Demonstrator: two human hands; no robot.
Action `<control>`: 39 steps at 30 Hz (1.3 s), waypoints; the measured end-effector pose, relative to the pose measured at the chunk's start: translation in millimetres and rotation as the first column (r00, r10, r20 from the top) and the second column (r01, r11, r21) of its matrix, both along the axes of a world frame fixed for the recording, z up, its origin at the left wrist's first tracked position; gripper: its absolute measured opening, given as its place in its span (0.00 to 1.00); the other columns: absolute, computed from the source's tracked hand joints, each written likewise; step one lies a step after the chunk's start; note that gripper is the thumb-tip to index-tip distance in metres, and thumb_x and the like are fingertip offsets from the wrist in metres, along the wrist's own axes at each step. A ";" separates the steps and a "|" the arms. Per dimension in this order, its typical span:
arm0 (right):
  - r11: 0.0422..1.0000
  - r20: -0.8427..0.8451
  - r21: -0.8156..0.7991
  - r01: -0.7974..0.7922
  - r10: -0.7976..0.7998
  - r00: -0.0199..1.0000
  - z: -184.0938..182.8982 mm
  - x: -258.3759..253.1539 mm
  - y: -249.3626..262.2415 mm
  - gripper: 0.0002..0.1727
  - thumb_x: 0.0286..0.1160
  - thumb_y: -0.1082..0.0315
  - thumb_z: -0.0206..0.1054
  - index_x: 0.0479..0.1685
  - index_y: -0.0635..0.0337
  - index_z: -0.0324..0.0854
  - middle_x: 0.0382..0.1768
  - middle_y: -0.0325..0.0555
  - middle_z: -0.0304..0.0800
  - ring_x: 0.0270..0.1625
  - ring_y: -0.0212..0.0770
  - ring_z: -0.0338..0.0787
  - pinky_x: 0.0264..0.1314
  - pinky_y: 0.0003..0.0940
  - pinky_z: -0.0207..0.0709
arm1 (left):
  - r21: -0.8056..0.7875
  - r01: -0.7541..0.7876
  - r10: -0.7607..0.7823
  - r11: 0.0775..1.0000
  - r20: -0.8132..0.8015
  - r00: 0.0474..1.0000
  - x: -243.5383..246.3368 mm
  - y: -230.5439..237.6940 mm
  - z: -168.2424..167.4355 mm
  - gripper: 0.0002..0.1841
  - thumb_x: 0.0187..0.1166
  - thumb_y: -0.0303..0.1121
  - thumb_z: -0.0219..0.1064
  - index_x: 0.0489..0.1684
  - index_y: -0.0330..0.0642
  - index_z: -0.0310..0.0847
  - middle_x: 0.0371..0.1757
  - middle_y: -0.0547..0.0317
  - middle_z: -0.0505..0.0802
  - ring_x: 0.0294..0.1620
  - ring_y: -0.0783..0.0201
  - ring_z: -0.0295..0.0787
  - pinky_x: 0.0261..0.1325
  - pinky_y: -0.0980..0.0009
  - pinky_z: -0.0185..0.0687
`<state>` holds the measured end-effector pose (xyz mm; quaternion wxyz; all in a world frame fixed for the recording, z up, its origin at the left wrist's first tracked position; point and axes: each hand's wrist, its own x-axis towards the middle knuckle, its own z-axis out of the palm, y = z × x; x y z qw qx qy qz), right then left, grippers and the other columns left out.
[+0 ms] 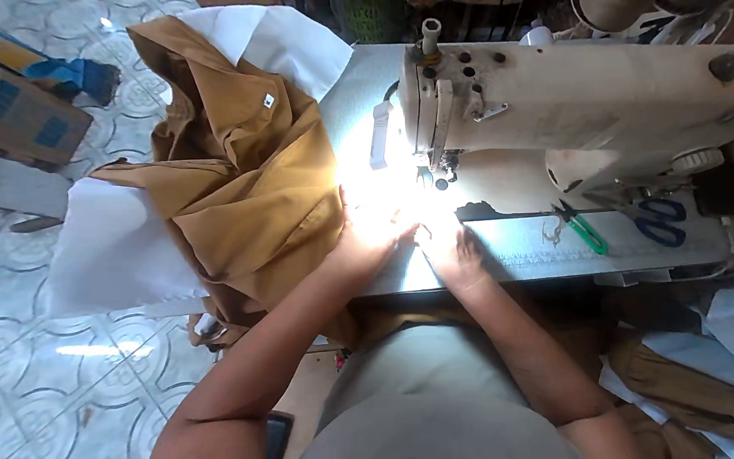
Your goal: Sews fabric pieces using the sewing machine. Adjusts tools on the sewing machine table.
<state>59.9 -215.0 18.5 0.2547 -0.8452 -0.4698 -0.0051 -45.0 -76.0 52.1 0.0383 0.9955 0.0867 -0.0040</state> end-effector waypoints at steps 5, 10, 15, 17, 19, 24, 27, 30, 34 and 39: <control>1.000 -0.034 -0.023 0.011 -0.011 0.999 9.9 6.4 10.6 0.12 0.73 0.73 0.71 0.53 0.66 0.88 0.56 0.64 0.88 0.54 0.58 0.92 0.56 0.51 0.87 | -0.028 -0.038 0.041 0.999 0.135 0.990 17.9 17.8 -8.8 0.21 0.85 0.29 0.62 0.68 0.70 0.86 0.73 0.50 0.86 0.82 0.34 0.70 0.78 0.14 0.36; 0.995 -0.113 -0.088 0.049 -0.059 0.992 14.1 14.2 23.4 0.15 0.75 0.71 0.71 0.60 0.63 0.85 0.59 0.62 0.85 0.54 0.58 0.91 0.54 0.53 0.86 | 0.024 -0.053 0.047 0.998 0.201 0.978 31.5 27.4 -12.5 0.26 0.75 0.20 0.67 0.64 0.67 0.89 0.69 0.51 0.88 0.74 0.34 0.78 0.73 0.14 0.43; 0.999 -0.085 -0.010 0.034 -0.035 0.996 9.7 13.3 12.6 0.13 0.73 0.69 0.74 0.55 0.62 0.87 0.57 0.60 0.85 0.53 0.54 0.90 0.54 0.48 0.86 | -0.009 -0.077 0.077 0.997 0.260 0.962 13.6 26.7 -19.3 0.25 0.82 0.24 0.62 0.72 0.65 0.85 0.78 0.55 0.84 0.84 0.42 0.71 0.81 0.21 0.41; 0.986 -0.143 -0.130 0.104 -0.122 0.982 13.9 11.2 14.7 0.22 0.76 0.61 0.74 0.64 0.63 0.82 0.60 0.62 0.83 0.57 0.57 0.90 0.55 0.53 0.86 | -0.014 -0.255 0.254 0.967 0.165 0.953 -13.2 19.4 -11.9 0.27 0.83 0.29 0.65 0.84 0.47 0.73 0.90 0.43 0.69 0.93 0.37 0.52 0.85 0.19 0.28; 0.963 -0.200 -0.223 0.151 -0.197 0.960 14.1 9.7 17.5 0.24 0.80 0.60 0.69 0.69 0.66 0.76 0.62 0.65 0.83 0.60 0.61 0.89 0.58 0.59 0.83 | 0.024 -0.453 0.444 0.891 0.153 0.883 -39.9 16.1 -2.6 0.35 0.74 0.29 0.75 0.85 0.43 0.70 0.91 0.39 0.65 0.94 0.33 0.46 0.81 0.14 0.31; 0.976 -0.264 -0.126 0.176 -0.204 0.943 14.8 11.5 21.1 0.19 0.87 0.60 0.62 0.68 0.62 0.79 0.56 0.63 0.88 0.53 0.61 0.92 0.51 0.60 0.85 | 0.024 -0.547 0.539 0.837 0.138 0.831 -102.6 30.2 5.3 0.36 0.66 0.25 0.80 0.79 0.53 0.77 0.75 0.37 0.82 0.80 0.24 0.69 0.71 0.07 0.34; 0.983 -0.235 -0.086 0.163 -0.179 0.955 14.4 14.8 23.4 0.17 0.86 0.63 0.62 0.66 0.64 0.80 0.53 0.62 0.90 0.51 0.59 0.93 0.50 0.58 0.86 | 0.032 -0.509 0.499 0.860 0.152 0.853 -104.2 43.0 6.1 0.30 0.71 0.24 0.76 0.76 0.53 0.81 0.75 0.42 0.84 0.82 0.30 0.71 0.74 0.09 0.34; 0.992 -0.215 -0.047 0.114 -0.121 0.969 8.0 15.7 15.2 0.09 0.83 0.66 0.64 0.47 0.63 0.86 0.43 0.59 0.91 0.45 0.56 0.93 0.46 0.56 0.86 | 0.008 -0.536 0.531 0.844 0.134 0.837 -84.8 66.8 5.8 0.26 0.80 0.28 0.70 0.79 0.54 0.77 0.78 0.45 0.82 0.86 0.34 0.67 0.77 0.12 0.31; 0.994 -0.307 -0.015 0.105 -0.105 0.946 1.6 19.4 7.7 0.10 0.82 0.69 0.64 0.48 0.65 0.87 0.46 0.57 0.92 0.48 0.52 0.93 0.54 0.51 0.86 | -0.068 -0.427 0.430 0.901 0.263 0.864 -51.9 61.6 23.2 0.33 0.73 0.44 0.79 0.79 0.45 0.77 0.79 0.45 0.82 0.85 0.36 0.68 0.82 0.19 0.40; 0.926 -0.279 0.353 0.131 -0.030 0.960 -22.9 19.1 -6.5 0.09 0.75 0.73 0.67 0.47 0.70 0.86 0.37 0.55 0.90 0.36 0.42 0.90 0.43 0.36 0.86 | -0.466 -0.286 0.499 0.837 0.435 0.749 1.4 15.3 12.0 0.27 0.70 0.34 0.81 0.65 0.27 0.81 0.64 0.35 0.86 0.60 0.45 0.88 0.64 0.50 0.85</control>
